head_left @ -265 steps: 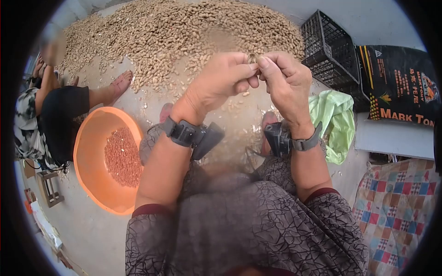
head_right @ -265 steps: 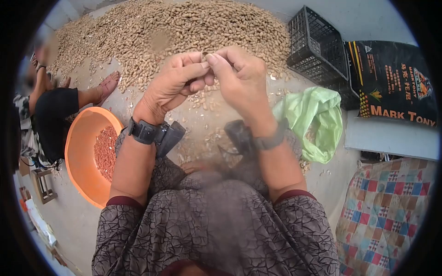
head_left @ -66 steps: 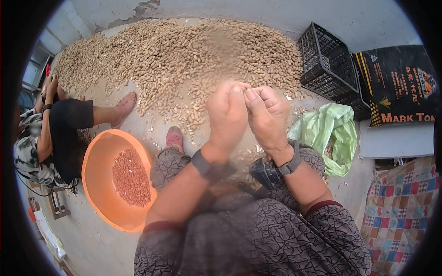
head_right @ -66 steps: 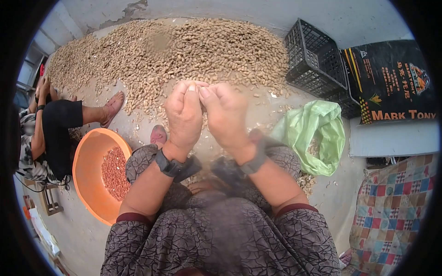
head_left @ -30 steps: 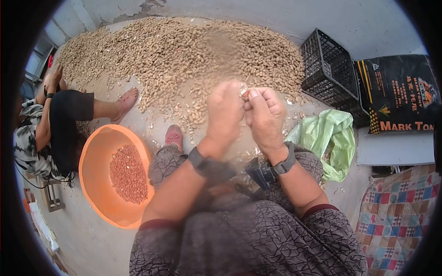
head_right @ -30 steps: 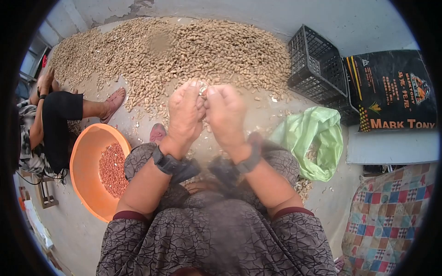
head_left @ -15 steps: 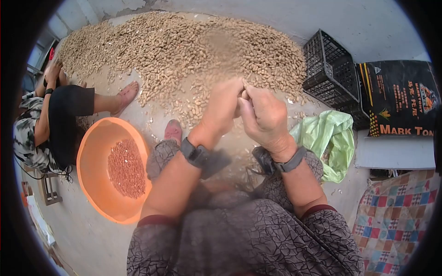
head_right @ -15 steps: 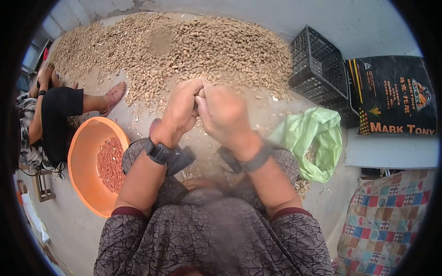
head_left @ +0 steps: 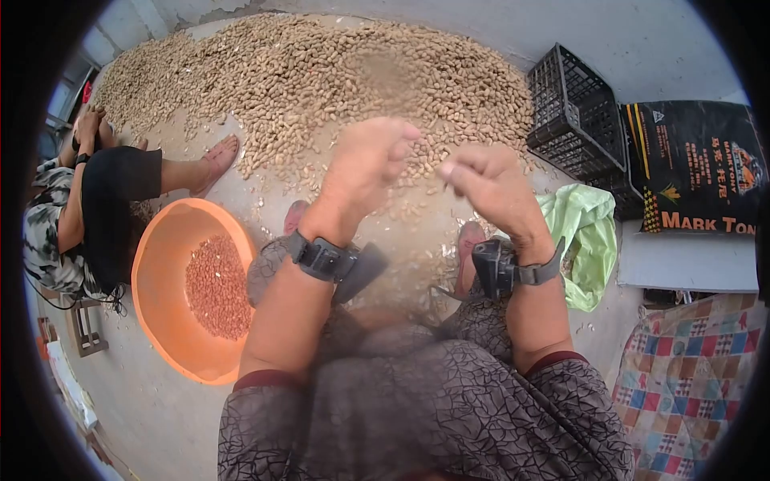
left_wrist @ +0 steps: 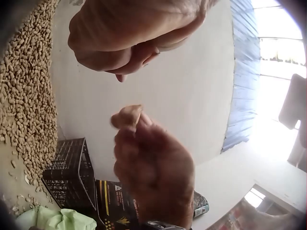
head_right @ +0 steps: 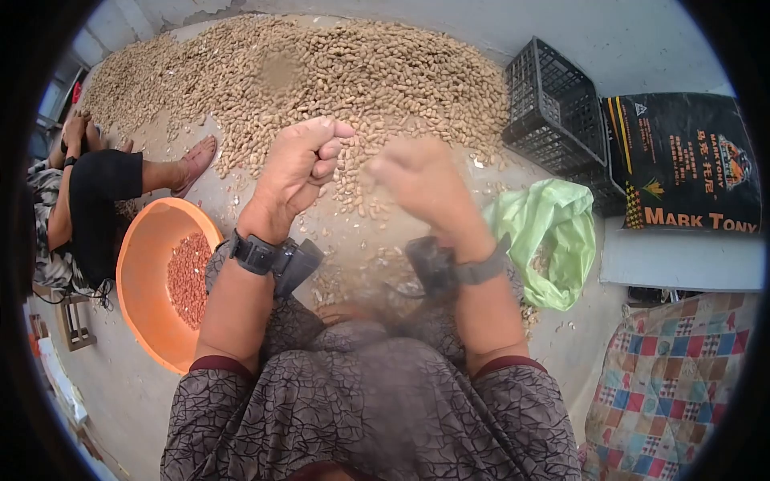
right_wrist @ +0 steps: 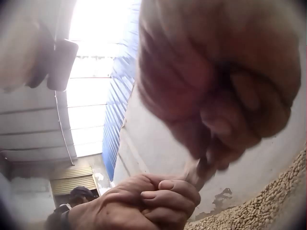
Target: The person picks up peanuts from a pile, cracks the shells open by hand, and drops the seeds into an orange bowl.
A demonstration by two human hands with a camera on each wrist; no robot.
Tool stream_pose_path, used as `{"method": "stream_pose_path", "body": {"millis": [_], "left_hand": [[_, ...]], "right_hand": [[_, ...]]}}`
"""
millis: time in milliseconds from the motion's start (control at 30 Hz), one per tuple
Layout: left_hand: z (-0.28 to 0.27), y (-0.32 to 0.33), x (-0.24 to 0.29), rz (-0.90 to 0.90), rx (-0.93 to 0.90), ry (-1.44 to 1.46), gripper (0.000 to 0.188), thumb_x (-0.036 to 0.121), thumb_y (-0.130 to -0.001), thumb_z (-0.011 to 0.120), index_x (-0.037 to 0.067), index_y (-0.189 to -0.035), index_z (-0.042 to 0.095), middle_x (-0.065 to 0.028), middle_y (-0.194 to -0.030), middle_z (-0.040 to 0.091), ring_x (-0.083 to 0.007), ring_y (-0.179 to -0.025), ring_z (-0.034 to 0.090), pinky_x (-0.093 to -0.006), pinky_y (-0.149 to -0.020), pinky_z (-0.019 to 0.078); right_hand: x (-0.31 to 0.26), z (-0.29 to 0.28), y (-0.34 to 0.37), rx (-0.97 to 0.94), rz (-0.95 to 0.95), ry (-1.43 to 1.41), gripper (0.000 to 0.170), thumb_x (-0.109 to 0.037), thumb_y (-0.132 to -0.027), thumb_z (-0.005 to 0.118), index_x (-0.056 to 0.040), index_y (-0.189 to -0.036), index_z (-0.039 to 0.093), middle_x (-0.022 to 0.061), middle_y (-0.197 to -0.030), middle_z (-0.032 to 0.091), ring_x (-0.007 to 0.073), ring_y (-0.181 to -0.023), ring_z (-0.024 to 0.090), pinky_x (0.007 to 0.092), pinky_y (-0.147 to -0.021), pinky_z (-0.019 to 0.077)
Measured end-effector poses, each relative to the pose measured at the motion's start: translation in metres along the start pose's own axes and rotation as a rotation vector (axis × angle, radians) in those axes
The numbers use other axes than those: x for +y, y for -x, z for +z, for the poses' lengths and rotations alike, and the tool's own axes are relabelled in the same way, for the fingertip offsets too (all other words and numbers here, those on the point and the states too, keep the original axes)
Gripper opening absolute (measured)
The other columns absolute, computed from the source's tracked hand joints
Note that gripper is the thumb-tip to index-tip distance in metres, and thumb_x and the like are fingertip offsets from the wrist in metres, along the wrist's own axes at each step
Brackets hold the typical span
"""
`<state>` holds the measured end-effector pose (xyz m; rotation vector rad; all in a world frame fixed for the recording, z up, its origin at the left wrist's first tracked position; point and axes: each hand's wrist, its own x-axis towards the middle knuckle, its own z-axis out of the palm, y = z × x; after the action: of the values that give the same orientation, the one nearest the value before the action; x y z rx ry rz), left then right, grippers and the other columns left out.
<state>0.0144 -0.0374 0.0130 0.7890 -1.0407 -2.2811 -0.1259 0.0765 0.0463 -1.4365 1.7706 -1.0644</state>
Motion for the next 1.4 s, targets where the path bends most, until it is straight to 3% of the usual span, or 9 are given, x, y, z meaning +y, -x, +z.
{"method": "stream_pose_path", "body": {"millis": [33,167,400,567,667,700,767,1033,1400], "left_hand": [[0.001,0.002,0.003,0.028,0.019,-0.002,0.022,0.016,-0.092,0.047,-0.003,-0.091,0.058,0.0024,-0.061,0.046,-0.0030,-0.045,0.035,-0.0156,-0.038,0.0272],[0.001,0.007,0.005,0.056,-0.010,-0.045,0.023,0.017,-0.093,0.048,-0.003,-0.092,0.059,0.0032,-0.061,0.046,-0.0027,-0.045,0.035,-0.0153,-0.039,0.0276],[0.021,0.019,-0.004,0.073,-0.258,-0.310,0.021,0.017,-0.090,0.054,0.000,-0.097,0.062,0.0056,-0.061,0.048,0.0004,-0.049,0.036,-0.0145,-0.041,0.0278],[0.027,0.010,-0.030,0.394,-0.357,-0.379,0.013,0.009,-0.085,0.057,-0.001,-0.091,0.064,-0.0088,-0.110,0.061,-0.0009,-0.060,0.051,-0.0147,-0.048,0.0366],[0.025,0.011,-0.025,0.270,-0.333,-0.348,0.010,0.006,-0.084,0.056,-0.001,-0.086,0.063,-0.0142,-0.128,0.051,-0.0037,-0.065,0.055,-0.0158,-0.050,0.0396],[0.027,0.014,-0.021,0.272,-0.334,-0.349,0.010,0.006,-0.084,0.056,-0.001,-0.086,0.063,-0.0142,-0.128,0.051,-0.0037,-0.065,0.055,-0.0158,-0.050,0.0396],[0.032,0.021,-0.011,0.213,-0.256,-0.300,0.011,0.005,-0.085,0.054,-0.004,-0.080,0.057,-0.0058,-0.080,0.061,-0.0091,-0.064,0.057,-0.0217,-0.056,0.0456],[0.018,0.010,-0.012,0.232,-0.106,-0.088,0.013,0.013,-0.086,0.056,0.001,-0.084,0.060,0.0008,-0.066,0.054,-0.0045,-0.056,0.045,-0.0188,-0.049,0.0349],[0.021,0.010,-0.018,0.242,-0.158,-0.135,0.022,0.021,-0.093,0.046,0.001,-0.092,0.057,-0.0013,-0.063,0.054,-0.0040,-0.048,0.041,-0.0149,-0.042,0.0303]], "right_hand": [[-0.004,-0.004,0.001,-0.221,0.006,0.046,0.032,-0.026,-0.086,0.056,-0.0009,-0.068,0.064,0.0007,-0.057,0.056,0.0068,-0.050,0.046,0.0235,-0.045,0.0350],[-0.007,0.008,0.002,-0.220,0.143,0.006,0.044,-0.037,-0.090,0.046,0.0010,-0.077,0.064,0.0041,-0.058,0.058,0.0075,-0.044,0.042,0.0234,-0.043,0.0328],[0.005,0.011,-0.007,0.031,0.346,-0.479,0.062,-0.052,-0.093,0.031,0.0039,-0.097,0.056,0.0043,-0.062,0.057,0.0047,-0.038,0.034,0.0185,-0.036,0.0250],[-0.005,0.017,-0.008,0.154,0.446,-0.516,0.059,-0.052,-0.093,0.032,0.0018,-0.097,0.055,-0.0008,-0.064,0.053,0.0034,-0.040,0.036,0.0162,-0.035,0.0254],[0.001,0.015,-0.009,0.113,0.477,-0.543,0.055,-0.049,-0.094,0.032,0.0004,-0.091,0.056,0.0038,-0.066,0.054,0.0075,-0.044,0.041,0.0198,-0.040,0.0329],[-0.001,0.015,-0.008,0.109,0.430,-0.547,0.052,-0.047,-0.093,0.034,0.0004,-0.091,0.056,0.0039,-0.066,0.054,0.0077,-0.045,0.045,0.0192,-0.040,0.0340],[-0.001,0.015,-0.007,0.104,0.380,-0.552,0.049,-0.044,-0.093,0.036,0.0003,-0.091,0.056,0.0041,-0.066,0.054,0.0078,-0.047,0.048,0.0186,-0.040,0.0351],[-0.003,0.010,-0.003,0.125,0.148,-0.621,0.012,-0.011,-0.085,0.058,0.0003,-0.088,0.057,0.0073,-0.076,0.062,0.0062,-0.054,0.054,0.0154,-0.041,0.0386],[-0.010,0.014,0.001,0.274,0.094,-0.427,0.014,-0.013,-0.083,0.063,-0.0007,-0.083,0.058,0.0054,-0.073,0.063,0.0062,-0.059,0.055,0.0179,-0.049,0.0431]]}}
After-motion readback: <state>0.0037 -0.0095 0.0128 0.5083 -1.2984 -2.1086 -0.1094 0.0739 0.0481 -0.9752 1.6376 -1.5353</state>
